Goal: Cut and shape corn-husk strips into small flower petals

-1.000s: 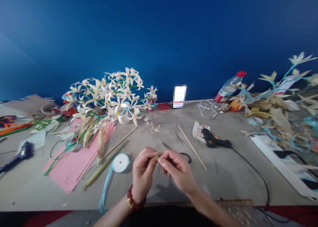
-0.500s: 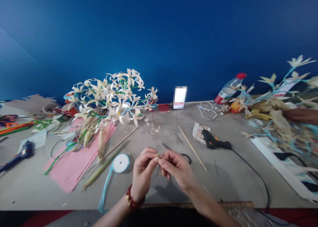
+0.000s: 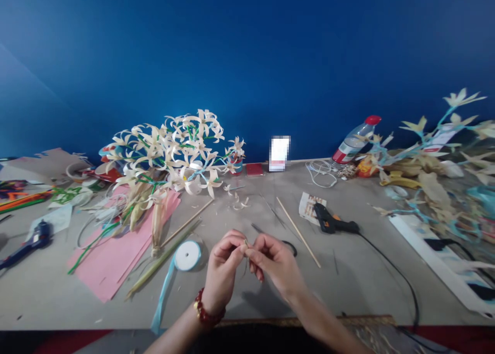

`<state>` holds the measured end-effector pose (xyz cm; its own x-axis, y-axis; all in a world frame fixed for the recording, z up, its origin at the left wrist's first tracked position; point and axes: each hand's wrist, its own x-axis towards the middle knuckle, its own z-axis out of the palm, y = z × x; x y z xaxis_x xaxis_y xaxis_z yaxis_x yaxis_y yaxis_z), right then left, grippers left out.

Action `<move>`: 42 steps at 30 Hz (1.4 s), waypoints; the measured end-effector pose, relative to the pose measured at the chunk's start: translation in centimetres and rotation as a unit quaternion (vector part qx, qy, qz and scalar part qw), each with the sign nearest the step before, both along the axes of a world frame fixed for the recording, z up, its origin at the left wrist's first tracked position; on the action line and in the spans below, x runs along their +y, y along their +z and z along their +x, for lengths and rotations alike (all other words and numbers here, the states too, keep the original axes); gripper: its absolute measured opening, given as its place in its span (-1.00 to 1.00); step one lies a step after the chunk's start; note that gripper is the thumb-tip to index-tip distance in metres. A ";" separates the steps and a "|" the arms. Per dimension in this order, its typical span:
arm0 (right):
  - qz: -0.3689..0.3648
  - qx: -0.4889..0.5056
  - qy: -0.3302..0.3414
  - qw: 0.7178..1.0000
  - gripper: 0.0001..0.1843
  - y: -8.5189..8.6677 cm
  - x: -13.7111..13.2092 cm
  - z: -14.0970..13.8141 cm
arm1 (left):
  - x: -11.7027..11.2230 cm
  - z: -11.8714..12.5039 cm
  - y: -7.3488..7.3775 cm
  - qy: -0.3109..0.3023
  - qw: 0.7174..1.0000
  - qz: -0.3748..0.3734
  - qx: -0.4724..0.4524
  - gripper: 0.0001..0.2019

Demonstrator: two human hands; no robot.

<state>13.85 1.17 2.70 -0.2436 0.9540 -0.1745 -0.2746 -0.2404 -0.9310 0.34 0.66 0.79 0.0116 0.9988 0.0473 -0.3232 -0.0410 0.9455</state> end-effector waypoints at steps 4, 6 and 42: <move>0.029 -0.046 -0.017 0.998 -0.56 0.2 0.0 0.2 | 0.0 0.2 -0.1 0.000 1.000 -0.017 -0.019 -0.83; 0.073 -0.087 -0.031 0.993 -0.65 0.3 0.3 0.8 | 0.1 0.3 0.1 -0.003 1.000 -0.018 -0.018 -0.83; 0.030 -0.037 0.192 0.980 -0.69 1.6 2.7 4.0 | -0.2 -0.1 2.6 -0.153 0.984 -0.086 -0.013 -0.79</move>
